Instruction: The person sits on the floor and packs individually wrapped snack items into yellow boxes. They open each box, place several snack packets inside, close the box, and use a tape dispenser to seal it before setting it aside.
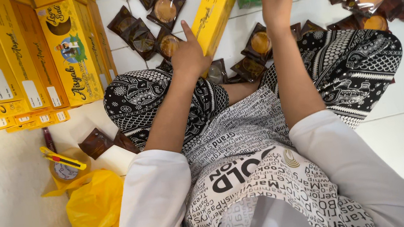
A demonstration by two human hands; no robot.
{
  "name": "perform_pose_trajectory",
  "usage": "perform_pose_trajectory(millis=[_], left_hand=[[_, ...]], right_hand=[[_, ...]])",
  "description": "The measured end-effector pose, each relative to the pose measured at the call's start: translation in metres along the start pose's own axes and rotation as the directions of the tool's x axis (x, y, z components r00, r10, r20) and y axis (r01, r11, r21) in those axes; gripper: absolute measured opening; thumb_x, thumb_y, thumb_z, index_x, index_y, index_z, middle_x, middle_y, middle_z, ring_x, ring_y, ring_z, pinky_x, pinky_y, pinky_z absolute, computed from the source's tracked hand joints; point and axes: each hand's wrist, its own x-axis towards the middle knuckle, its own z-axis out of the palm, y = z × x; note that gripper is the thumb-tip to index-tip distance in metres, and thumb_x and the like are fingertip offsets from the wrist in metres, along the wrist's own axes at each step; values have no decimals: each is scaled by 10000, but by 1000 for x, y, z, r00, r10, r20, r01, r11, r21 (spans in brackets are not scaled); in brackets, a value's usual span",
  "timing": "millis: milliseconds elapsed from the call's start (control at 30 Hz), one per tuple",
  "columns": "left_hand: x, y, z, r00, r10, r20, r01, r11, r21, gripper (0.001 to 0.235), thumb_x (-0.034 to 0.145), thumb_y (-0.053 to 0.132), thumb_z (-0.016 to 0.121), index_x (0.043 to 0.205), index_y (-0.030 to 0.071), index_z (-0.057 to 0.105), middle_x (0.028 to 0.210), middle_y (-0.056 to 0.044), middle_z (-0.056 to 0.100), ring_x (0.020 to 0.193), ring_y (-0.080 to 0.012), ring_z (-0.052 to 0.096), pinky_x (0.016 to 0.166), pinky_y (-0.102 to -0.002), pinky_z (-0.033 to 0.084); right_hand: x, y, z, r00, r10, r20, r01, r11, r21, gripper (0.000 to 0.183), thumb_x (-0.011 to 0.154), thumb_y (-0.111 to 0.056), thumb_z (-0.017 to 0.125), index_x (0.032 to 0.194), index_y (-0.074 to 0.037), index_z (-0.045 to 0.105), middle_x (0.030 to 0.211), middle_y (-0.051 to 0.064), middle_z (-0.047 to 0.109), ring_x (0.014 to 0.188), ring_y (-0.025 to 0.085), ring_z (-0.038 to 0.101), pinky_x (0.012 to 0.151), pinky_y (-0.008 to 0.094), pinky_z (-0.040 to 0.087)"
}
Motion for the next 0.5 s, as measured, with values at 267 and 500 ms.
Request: perform_pose_trajectory(millis=[267, 500], left_hand=[[1, -3, 28, 837, 220, -501, -92, 959, 267, 681, 877, 485, 453, 1384, 120, 181, 1112, -189, 442, 906, -349, 485, 729, -496, 420], [-7, -1, 10, 863, 235, -448, -147, 964, 222, 614, 898, 467, 372, 1378, 127, 195, 1113, -219, 449, 870, -361, 524, 697, -496, 429]], right_hand=[[-36, -33, 22, 954, 101, 281, -140, 982, 123, 118, 921, -205, 446, 911, -92, 478, 742, -16, 505, 609, 81, 488, 531, 204, 429], [-72, -41, 55, 863, 293, 412, -449, 818, 360, 290, 829, -189, 608, 812, -125, 325, 575, 3, 392, 354, 93, 390, 279, 223, 273]])
